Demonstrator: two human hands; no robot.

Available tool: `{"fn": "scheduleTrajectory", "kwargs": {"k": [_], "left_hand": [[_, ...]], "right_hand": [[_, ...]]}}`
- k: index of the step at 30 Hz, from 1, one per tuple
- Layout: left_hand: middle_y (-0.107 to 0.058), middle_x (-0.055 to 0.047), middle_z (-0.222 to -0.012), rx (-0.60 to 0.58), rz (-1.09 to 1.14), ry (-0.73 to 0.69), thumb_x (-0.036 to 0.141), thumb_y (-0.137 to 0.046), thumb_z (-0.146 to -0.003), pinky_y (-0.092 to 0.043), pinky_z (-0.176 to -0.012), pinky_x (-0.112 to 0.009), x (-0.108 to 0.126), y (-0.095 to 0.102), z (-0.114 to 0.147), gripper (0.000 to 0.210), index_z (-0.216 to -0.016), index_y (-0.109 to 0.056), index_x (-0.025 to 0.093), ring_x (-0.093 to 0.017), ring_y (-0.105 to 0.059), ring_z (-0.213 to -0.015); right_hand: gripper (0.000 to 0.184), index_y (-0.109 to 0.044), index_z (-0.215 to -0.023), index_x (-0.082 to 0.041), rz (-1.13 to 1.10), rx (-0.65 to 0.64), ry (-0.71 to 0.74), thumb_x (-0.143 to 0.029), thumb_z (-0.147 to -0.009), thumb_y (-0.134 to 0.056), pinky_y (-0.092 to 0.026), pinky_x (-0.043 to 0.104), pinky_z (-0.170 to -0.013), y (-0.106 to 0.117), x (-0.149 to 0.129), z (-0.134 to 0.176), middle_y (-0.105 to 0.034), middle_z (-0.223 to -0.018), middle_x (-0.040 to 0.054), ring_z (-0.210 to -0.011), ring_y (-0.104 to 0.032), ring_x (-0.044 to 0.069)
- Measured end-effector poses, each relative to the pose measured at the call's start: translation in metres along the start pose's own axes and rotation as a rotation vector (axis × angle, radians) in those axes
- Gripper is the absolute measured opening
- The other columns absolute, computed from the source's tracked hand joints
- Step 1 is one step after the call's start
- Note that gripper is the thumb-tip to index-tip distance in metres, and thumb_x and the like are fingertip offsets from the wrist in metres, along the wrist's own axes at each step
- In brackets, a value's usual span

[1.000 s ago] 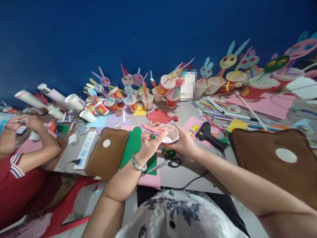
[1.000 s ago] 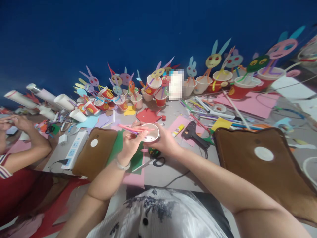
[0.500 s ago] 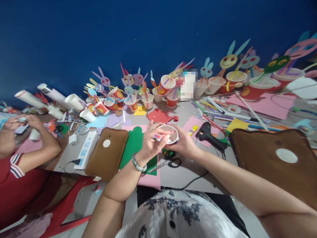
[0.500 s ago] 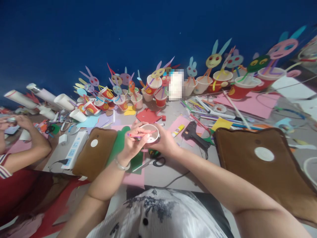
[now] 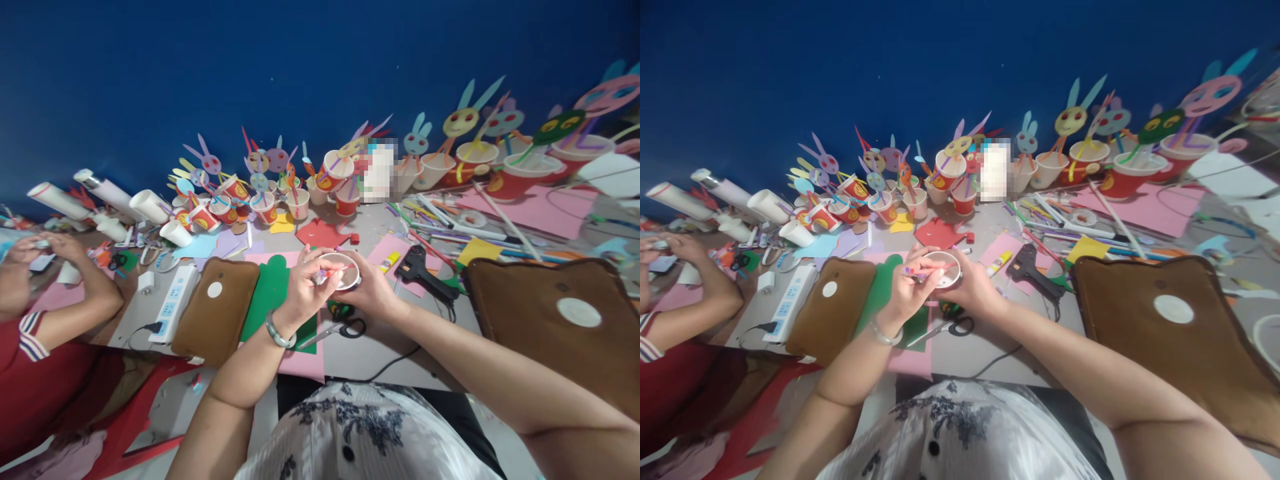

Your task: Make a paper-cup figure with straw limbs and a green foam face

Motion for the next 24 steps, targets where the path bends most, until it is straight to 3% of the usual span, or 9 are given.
{"fn": "scheduleTrajectory", "kwargs": {"k": [8,12,16,19,24], "left_hand": [[-0.078,-0.006,-0.098,-0.081,0.017,0.033,0.032,-0.066,-0.090,-0.026,-0.121,-0.054,-0.004,-0.004,0.000,0.012,-0.090,-0.073,0.023,-0.024,-0.066,-0.117],[-0.078,-0.006,-0.100,-0.110,0.012,0.067,0.034,-0.066,-0.090,-0.027,-0.122,-0.053,-0.008,-0.005,0.000,0.014,-0.091,-0.075,0.023,-0.022,-0.072,-0.103],[-0.079,-0.006,-0.097,-0.116,0.088,0.126,0.035,-0.067,-0.089,-0.049,-0.106,-0.046,-0.012,-0.007,0.000,0.016,-0.090,-0.076,0.022,-0.021,-0.074,-0.091],[-0.079,-0.008,-0.098,-0.060,0.160,0.209,0.038,-0.068,-0.088,-0.059,-0.086,-0.038,-0.018,-0.005,-0.001,0.020,-0.090,-0.077,0.020,-0.023,-0.074,-0.092],[-0.079,-0.009,-0.094,0.074,0.317,0.364,0.040,-0.076,-0.080,-0.061,-0.084,-0.034,-0.037,0.004,-0.006,0.023,-0.085,-0.077,0.018,-0.022,-0.075,-0.090]], "right_hand": [[0.059,-0.060,-0.115,-0.024,0.048,0.021,0.042,-0.051,-0.067,-0.082,-0.057,0.032,-0.070,0.002,-0.005,0.001,-0.076,-0.103,0.0072,-0.084,-0.074,0.025],[0.056,-0.059,-0.114,-0.024,0.060,0.013,0.046,-0.050,-0.070,-0.081,-0.056,0.031,-0.068,0.000,-0.006,0.003,-0.077,-0.096,0.0058,-0.077,-0.074,0.022],[0.054,-0.057,-0.112,-0.025,0.074,-0.005,0.036,-0.049,-0.070,-0.081,-0.057,0.032,-0.070,-0.001,-0.006,0.004,-0.076,-0.097,0.0062,-0.080,-0.074,0.024],[0.062,-0.057,-0.116,-0.024,0.069,-0.068,0.019,-0.048,-0.066,-0.085,-0.059,0.036,-0.075,-0.002,-0.003,0.001,-0.076,-0.103,0.0084,-0.091,-0.074,0.028],[0.060,-0.054,-0.122,-0.022,-0.140,-0.141,0.002,-0.043,-0.073,-0.081,-0.059,0.043,-0.092,-0.002,0.000,-0.006,-0.070,-0.123,0.0127,-0.109,-0.071,0.028]]}}
Point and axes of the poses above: each hand's wrist, its own z-axis away from the middle knuckle, its own y-axis out of the back of the hand, x = y × z, the point moved 7 cm from there along -z, towards the middle knuckle
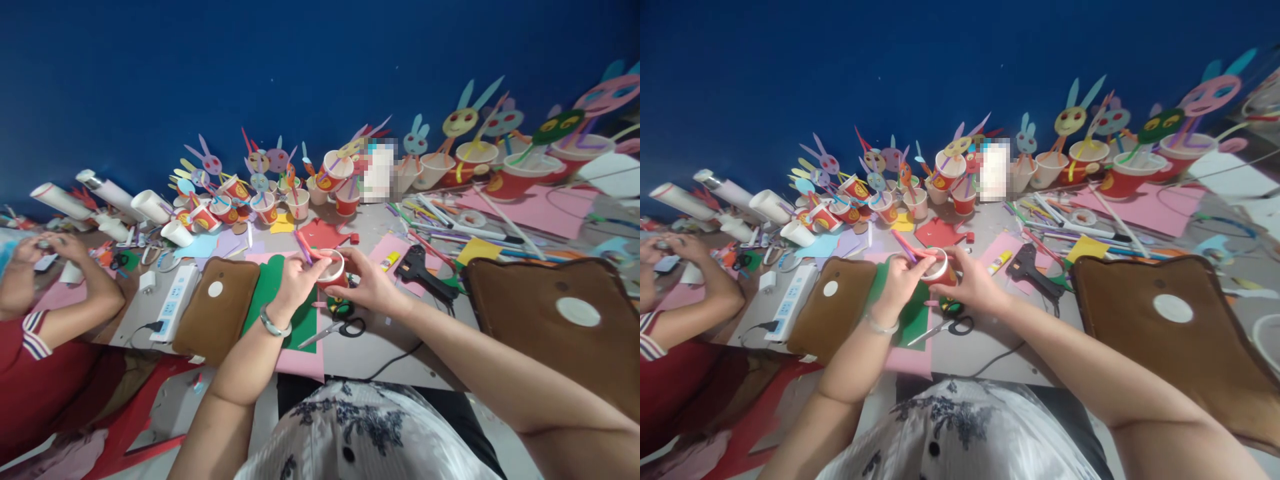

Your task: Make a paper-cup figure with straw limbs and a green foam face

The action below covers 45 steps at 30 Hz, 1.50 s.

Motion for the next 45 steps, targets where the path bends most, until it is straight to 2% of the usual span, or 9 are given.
{"fn": "scheduleTrajectory", "kwargs": {"k": [3,8,12,17,22,25,33,39,45], "left_hand": [[-0.079,-0.008,-0.094,0.012,0.084,0.075,0.040,-0.076,-0.081,-0.060,-0.086,-0.033,-0.009,0.005,-0.005,0.024,-0.090,-0.078,0.018,-0.021,-0.076,-0.090],[-0.079,-0.008,-0.096,-0.022,0.100,0.056,0.040,-0.076,-0.081,-0.060,-0.087,-0.034,-0.009,0.004,-0.007,0.024,-0.090,-0.079,0.018,-0.021,-0.075,-0.092],[-0.079,-0.008,-0.093,-0.049,0.038,0.069,0.041,-0.077,-0.079,-0.060,-0.083,-0.032,-0.006,0.002,-0.005,0.028,-0.093,-0.079,0.017,-0.021,-0.075,-0.089],[-0.078,-0.009,-0.093,-0.066,0.013,0.045,0.047,-0.078,-0.077,-0.058,-0.080,-0.030,-0.001,0.000,-0.004,0.037,-0.093,-0.077,0.014,-0.021,-0.074,-0.089],[-0.074,-0.013,-0.112,-0.115,-0.011,-0.080,0.048,-0.091,-0.057,-0.058,-0.087,-0.035,0.005,-0.001,-0.003,0.064,-0.107,-0.067,0.015,-0.026,-0.072,-0.102],[-0.073,-0.012,-0.112,-0.130,-0.074,-0.155,0.045,-0.093,-0.056,-0.057,-0.090,-0.038,0.008,-0.002,-0.002,0.074,-0.115,-0.060,0.016,-0.025,-0.071,-0.103],[-0.072,-0.007,-0.100,-0.097,-0.052,-0.181,0.046,-0.087,-0.067,-0.056,-0.082,-0.030,0.011,0.004,-0.004,0.055,-0.104,-0.059,0.016,-0.018,-0.070,-0.090],[-0.070,-0.005,-0.093,-0.098,-0.061,-0.164,0.045,-0.087,-0.068,-0.055,-0.077,-0.027,0.009,0.003,-0.004,0.052,-0.102,-0.059,0.016,-0.016,-0.069,-0.085],[-0.068,-0.002,-0.087,-0.110,-0.182,-0.186,0.044,-0.088,-0.067,-0.054,-0.069,-0.024,0.009,-0.001,0.001,0.053,-0.103,-0.062,0.017,-0.014,-0.067,-0.076]], "right_hand": [[0.046,-0.056,-0.122,-0.021,-0.077,-0.002,0.027,-0.042,-0.083,-0.070,-0.057,0.043,-0.097,0.001,0.000,-0.002,-0.070,-0.122,0.0120,-0.110,-0.070,0.026],[0.025,-0.067,-0.106,-0.021,0.077,0.135,-0.001,-0.038,-0.093,-0.055,-0.057,0.039,-0.087,0.012,0.006,-0.004,-0.074,-0.105,0.0086,-0.095,-0.071,0.022],[0.026,-0.069,-0.091,-0.020,0.116,0.243,-0.045,-0.044,-0.093,-0.057,-0.054,0.033,-0.073,0.021,0.011,-0.003,-0.072,-0.084,0.0051,-0.077,-0.067,0.020],[0.030,-0.064,-0.085,-0.021,-0.030,0.230,-0.090,-0.050,-0.092,-0.058,-0.049,0.029,-0.062,0.018,0.015,-0.002,-0.065,-0.072,0.0017,-0.064,-0.060,0.016],[0.027,-0.060,-0.086,-0.022,-0.059,0.234,-0.075,-0.047,-0.093,-0.057,-0.049,0.030,-0.062,0.019,0.015,-0.002,-0.064,-0.077,0.0031,-0.067,-0.059,0.016],[0.028,-0.060,-0.087,-0.022,-0.059,0.244,-0.065,-0.049,-0.094,-0.056,-0.049,0.031,-0.062,0.021,0.017,-0.003,-0.065,-0.078,0.0031,-0.066,-0.059,0.016],[0.035,-0.054,-0.089,-0.023,-0.259,0.229,-0.074,-0.058,-0.091,-0.060,-0.057,0.037,-0.072,0.028,0.007,-0.004,-0.069,-0.074,0.0032,-0.070,-0.068,0.019],[0.033,-0.053,-0.081,-0.023,-0.468,0.231,-0.191,-0.053,-0.086,-0.068,-0.059,0.035,-0.069,0.030,0.013,-0.006,-0.071,-0.068,0.0011,-0.064,-0.069,0.017],[0.024,-0.056,-0.076,-0.022,-0.323,0.254,-0.168,-0.041,-0.083,-0.069,-0.057,0.034,-0.064,0.037,0.016,-0.009,-0.068,-0.070,0.0014,-0.063,-0.066,0.017]]}}
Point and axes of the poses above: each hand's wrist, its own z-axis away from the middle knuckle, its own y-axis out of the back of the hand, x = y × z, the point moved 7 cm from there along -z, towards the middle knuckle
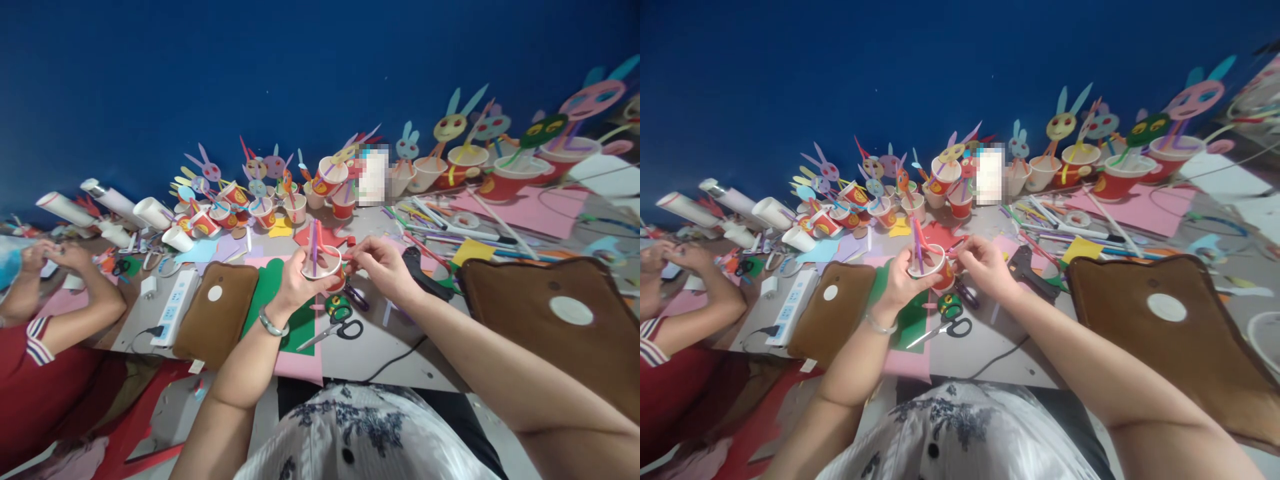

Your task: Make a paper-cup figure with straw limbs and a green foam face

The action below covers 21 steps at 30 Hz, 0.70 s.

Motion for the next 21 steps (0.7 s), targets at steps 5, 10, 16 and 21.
{"fn": "scheduleTrajectory", "kwargs": {"k": [5,10,16,21], "left_hand": [[-0.072,-0.005,-0.096,-0.101,-0.118,-0.078,0.041,-0.088,-0.067,-0.056,-0.080,-0.029,0.008,-0.013,0.005,0.053,-0.106,-0.061,0.018,-0.018,-0.070,-0.087],[-0.068,-0.009,-0.117,-0.211,-0.165,-0.179,0.041,-0.086,-0.071,-0.055,-0.093,-0.037,0.008,-0.028,0.015,0.065,-0.123,-0.054,0.020,-0.024,-0.069,-0.106],[-0.064,-0.011,-0.121,-0.196,-0.187,-0.193,0.049,-0.085,-0.070,-0.055,-0.093,-0.039,0.006,-0.027,0.020,0.076,-0.129,-0.047,0.022,-0.026,-0.067,-0.108],[-0.061,-0.013,-0.125,-0.159,-0.226,-0.289,0.049,-0.083,-0.073,-0.053,-0.096,-0.042,0.014,-0.024,0.022,0.078,-0.134,-0.042,0.023,-0.027,-0.064,-0.113]], "right_hand": [[0.028,-0.064,-0.099,-0.023,0.278,-0.006,0.344,-0.040,-0.080,-0.076,-0.053,0.043,-0.093,-0.001,-0.032,0.006,-0.069,-0.111,0.0094,-0.104,-0.066,0.025],[0.020,-0.068,-0.094,-0.023,0.505,-0.068,0.585,-0.037,-0.083,-0.075,-0.052,0.042,-0.090,-0.010,-0.057,0.019,-0.064,-0.108,0.0091,-0.103,-0.063,0.025],[0.015,-0.069,-0.086,-0.024,0.613,-0.089,0.635,-0.038,-0.089,-0.068,-0.048,0.042,-0.082,-0.011,-0.065,0.024,-0.067,-0.095,0.0071,-0.090,-0.061,0.023],[0.012,-0.071,-0.088,-0.027,0.637,-0.197,0.636,-0.034,-0.092,-0.063,-0.043,0.046,-0.091,-0.019,-0.063,0.025,-0.073,-0.090,0.0053,-0.095,-0.062,0.025]]}}
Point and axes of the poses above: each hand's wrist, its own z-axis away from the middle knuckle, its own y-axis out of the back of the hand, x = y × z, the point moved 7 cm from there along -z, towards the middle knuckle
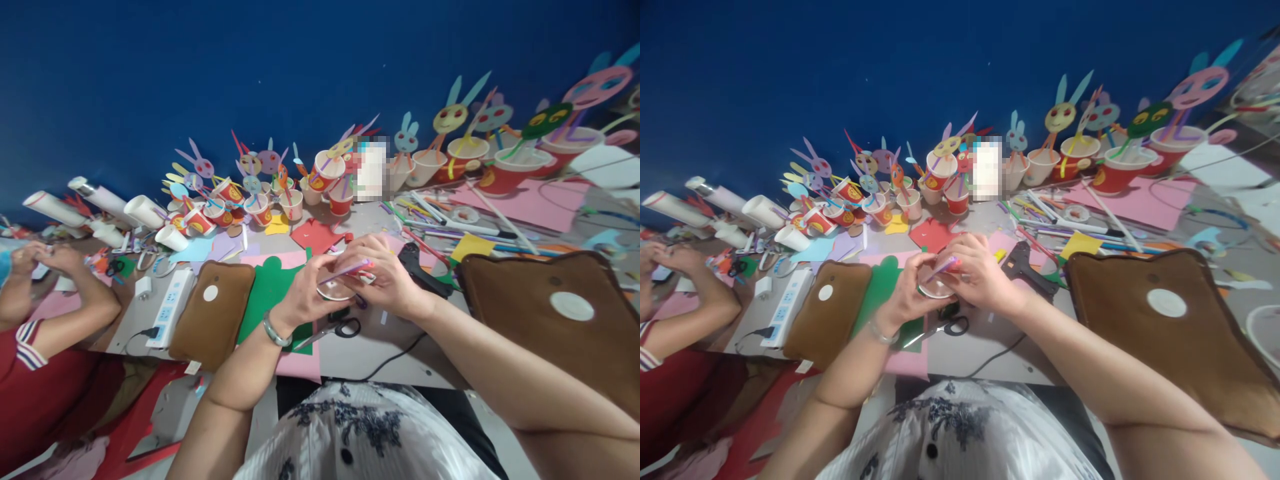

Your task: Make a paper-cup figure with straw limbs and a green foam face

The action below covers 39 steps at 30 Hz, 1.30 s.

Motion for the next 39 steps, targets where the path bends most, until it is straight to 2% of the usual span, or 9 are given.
{"fn": "scheduleTrajectory", "kwargs": {"k": [3,7,11,17,21,25,32,36,39], "left_hand": [[-0.060,-0.013,-0.125,0.026,-0.027,-0.047,0.047,-0.082,-0.075,-0.052,-0.097,-0.042,0.002,0.002,-0.001,0.080,-0.138,-0.038,0.024,-0.026,-0.063,-0.113],[-0.056,-0.013,-0.128,0.049,-0.067,-0.133,0.046,-0.082,-0.075,-0.051,-0.100,-0.045,0.007,0.004,-0.004,0.085,-0.142,-0.033,0.025,-0.028,-0.059,-0.120],[-0.051,-0.015,-0.135,0.055,-0.094,-0.194,0.044,-0.081,-0.077,-0.048,-0.106,-0.049,0.011,0.003,-0.005,0.089,-0.147,-0.029,0.026,-0.031,-0.053,-0.129],[-0.051,-0.015,-0.137,0.023,-0.034,-0.138,0.044,-0.083,-0.075,-0.051,-0.103,-0.049,0.001,-0.003,-0.002,0.094,-0.149,-0.026,0.029,-0.031,-0.056,-0.127],[-0.053,-0.015,-0.134,0.032,0.005,-0.110,0.045,-0.084,-0.073,-0.052,-0.102,-0.047,-0.008,-0.006,-0.002,0.094,-0.148,-0.029,0.028,-0.030,-0.058,-0.125],[-0.054,-0.014,-0.132,0.005,0.028,-0.039,0.047,-0.084,-0.071,-0.050,-0.105,-0.047,-0.018,-0.009,-0.004,0.092,-0.145,-0.034,0.026,-0.029,-0.058,-0.124],[-0.050,-0.016,-0.139,-0.041,0.119,0.021,0.047,-0.088,-0.066,-0.047,-0.108,-0.049,-0.024,-0.009,-0.007,0.100,-0.147,-0.033,0.025,-0.031,-0.054,-0.129],[-0.049,-0.017,-0.142,-0.087,0.184,0.137,0.045,-0.092,-0.059,-0.049,-0.105,-0.046,-0.035,0.001,-0.010,0.107,-0.147,-0.035,0.025,-0.029,-0.058,-0.123],[-0.059,-0.014,-0.129,-0.046,0.242,0.244,0.042,-0.091,-0.063,-0.051,-0.100,-0.039,-0.046,0.016,-0.012,0.087,-0.136,-0.048,0.021,-0.023,-0.062,-0.113]], "right_hand": [[0.014,-0.072,-0.091,-0.028,0.001,0.000,0.000,-0.032,-0.094,-0.059,-0.042,0.049,-0.098,0.001,0.000,0.000,-0.073,-0.098,0.0062,-0.099,-0.063,0.025],[0.015,-0.071,-0.091,-0.028,0.039,-0.028,0.023,-0.032,-0.094,-0.057,-0.033,0.055,-0.110,0.002,0.000,0.002,-0.072,-0.103,0.0071,-0.102,-0.064,0.025],[0.012,-0.068,-0.091,-0.025,0.065,-0.062,0.063,-0.030,-0.093,-0.058,-0.030,0.058,-0.113,-0.001,0.000,0.004,-0.071,-0.103,0.0086,-0.105,-0.064,0.025],[0.010,-0.068,-0.089,-0.025,0.074,-0.102,0.060,-0.027,-0.092,-0.059,-0.032,0.060,-0.112,-0.007,0.005,0.004,-0.071,-0.103,0.0091,-0.104,-0.064,0.026],[0.012,-0.069,-0.085,-0.023,0.033,-0.105,0.038,-0.024,-0.091,-0.059,-0.042,0.055,-0.105,-0.010,0.008,0.003,-0.071,-0.101,0.0095,-0.101,-0.064,0.025],[0.017,-0.071,-0.087,-0.021,-0.059,-0.169,-0.076,-0.025,-0.093,-0.056,-0.053,0.040,-0.085,-0.018,0.017,0.005,-0.072,-0.094,0.0100,-0.091,-0.066,0.024],[0.019,-0.071,-0.088,-0.020,-0.079,-0.170,-0.184,-0.032,-0.093,-0.056,-0.051,0.032,-0.070,-0.019,0.031,0.007,-0.070,-0.083,0.0086,-0.077,-0.065,0.021],[0.022,-0.068,-0.084,-0.020,-0.032,-0.144,-0.201,-0.036,-0.094,-0.055,-0.049,0.031,-0.066,-0.015,0.036,0.006,-0.068,-0.076,0.0076,-0.069,-0.062,0.019],[0.025,-0.064,-0.074,-0.020,0.000,-0.089,-0.222,-0.035,-0.093,-0.056,-0.047,0.030,-0.062,-0.009,0.039,0.006,-0.064,-0.071,0.0057,-0.064,-0.058,0.018]]}}
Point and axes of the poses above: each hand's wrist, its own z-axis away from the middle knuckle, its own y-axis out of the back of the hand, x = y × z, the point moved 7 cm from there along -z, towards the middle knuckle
